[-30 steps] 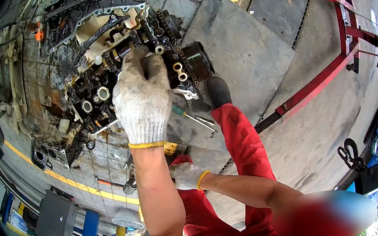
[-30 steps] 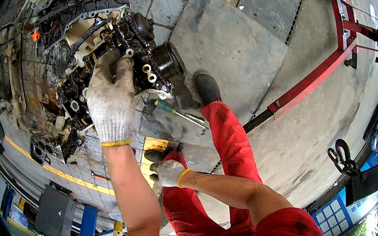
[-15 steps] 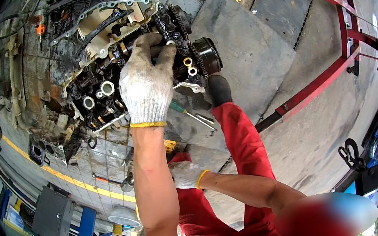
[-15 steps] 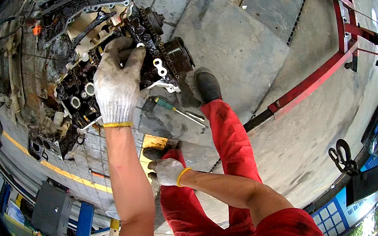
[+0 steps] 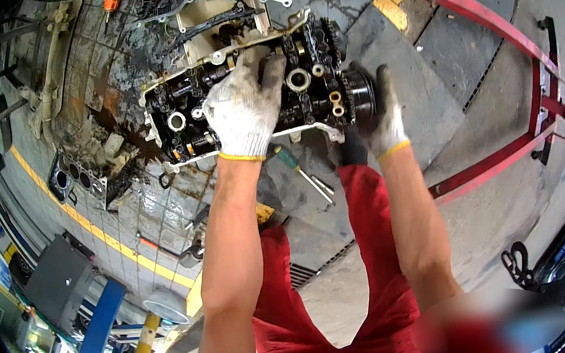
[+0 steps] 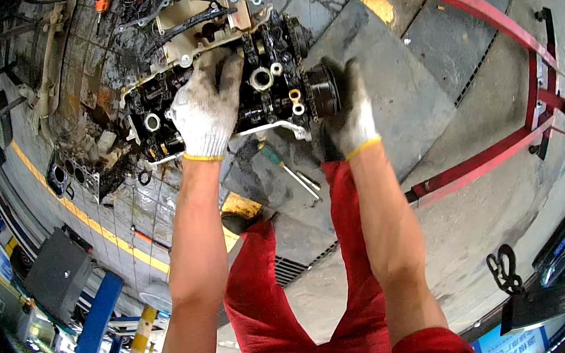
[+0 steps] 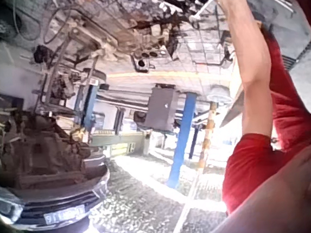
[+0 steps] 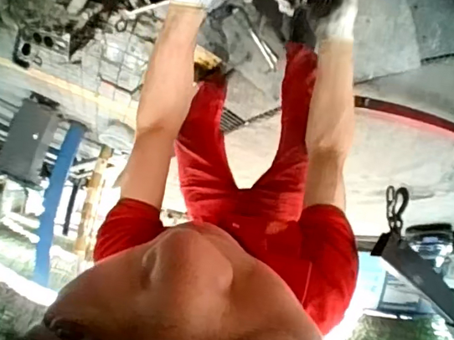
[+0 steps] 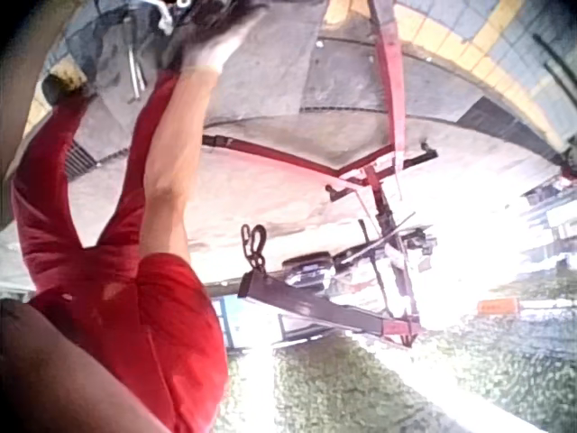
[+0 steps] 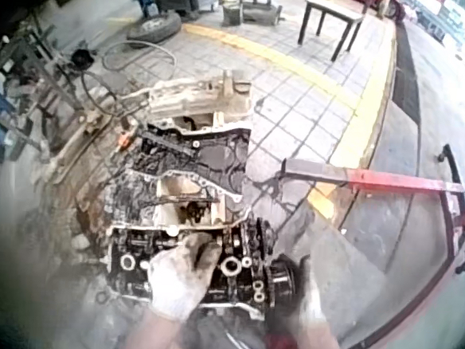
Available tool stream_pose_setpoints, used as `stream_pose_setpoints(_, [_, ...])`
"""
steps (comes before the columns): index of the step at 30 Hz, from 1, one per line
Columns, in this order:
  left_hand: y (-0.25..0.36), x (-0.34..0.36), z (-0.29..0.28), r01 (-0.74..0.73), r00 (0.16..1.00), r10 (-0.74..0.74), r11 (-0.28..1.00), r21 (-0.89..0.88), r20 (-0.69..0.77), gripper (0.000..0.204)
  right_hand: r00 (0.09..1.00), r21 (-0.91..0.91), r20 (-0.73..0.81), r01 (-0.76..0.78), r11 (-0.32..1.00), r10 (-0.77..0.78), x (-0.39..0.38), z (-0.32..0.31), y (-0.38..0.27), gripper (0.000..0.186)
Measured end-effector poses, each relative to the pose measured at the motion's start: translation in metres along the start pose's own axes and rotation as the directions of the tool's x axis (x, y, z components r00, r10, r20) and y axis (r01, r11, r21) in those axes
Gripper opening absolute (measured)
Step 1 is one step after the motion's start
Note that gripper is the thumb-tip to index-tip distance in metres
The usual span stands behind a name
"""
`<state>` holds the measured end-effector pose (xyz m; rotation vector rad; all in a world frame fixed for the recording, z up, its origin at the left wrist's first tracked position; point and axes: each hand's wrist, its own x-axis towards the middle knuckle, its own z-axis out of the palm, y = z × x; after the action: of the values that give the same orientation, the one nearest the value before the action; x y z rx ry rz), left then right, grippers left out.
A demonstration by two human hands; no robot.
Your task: The person removes a valve cover from an engine block using a power tool, then wipes the exposed surface with a cloth. They handle the valve cover and engine block, using a power tool to remove bolts and a cloth to clean the surface.
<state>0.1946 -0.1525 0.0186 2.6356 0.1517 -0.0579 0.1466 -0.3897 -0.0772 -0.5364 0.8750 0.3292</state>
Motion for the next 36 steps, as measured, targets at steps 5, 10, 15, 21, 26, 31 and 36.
stream_pose_setpoints(5, [0.002, -0.004, -0.026, 0.003, 0.991, 0.017, 0.989, -0.148, 0.134, 0.035, 0.997, 0.107, -0.035, -0.059, 0.992, 0.063, -0.031, 0.026, 0.013, 0.065])
stream_pose_setpoints(10, [-0.018, -0.034, -0.046, -0.222, 0.971, 0.193, 0.946, -0.237, -0.138, 0.027, 0.967, 0.046, 0.256, -0.034, 0.998, 0.021, -0.024, 0.011, 0.007, 0.058])
stream_pose_setpoints(15, [-0.103, -0.071, -0.065, -0.01, 0.895, 0.018, 1.0, 0.02, -0.445, 0.046, 0.98, -0.188, 0.191, 0.091, 0.978, -0.055, -0.015, -0.002, 0.008, 0.041])
stream_pose_setpoints(21, [-0.183, -0.09, -0.068, 0.248, 0.965, -0.21, 0.927, 0.282, -0.157, 0.058, 0.986, -0.004, 0.051, -0.156, 0.988, 0.156, -0.012, -0.005, 0.01, 0.046])
stream_pose_setpoints(26, [-0.141, -0.06, -0.068, 0.641, 0.749, -0.644, 0.764, -0.077, -0.156, 0.06, 0.985, 0.133, -0.05, -0.158, 0.978, 0.165, -0.015, -0.002, 0.005, 0.05])
stream_pose_setpoints(31, [-0.166, -0.062, -0.061, 0.603, 0.774, -0.603, 0.795, -0.063, -0.192, 0.066, 0.924, 0.06, -0.032, -0.379, 0.923, 0.382, -0.016, 0.033, -0.017, 0.058])
stream_pose_setpoints(36, [-0.184, -0.05, -0.066, 0.721, 0.678, -0.731, 0.682, -0.125, -0.078, 0.079, 0.885, 0.04, -0.032, -0.463, 0.886, 0.464, -0.012, 0.048, -0.021, 0.055])
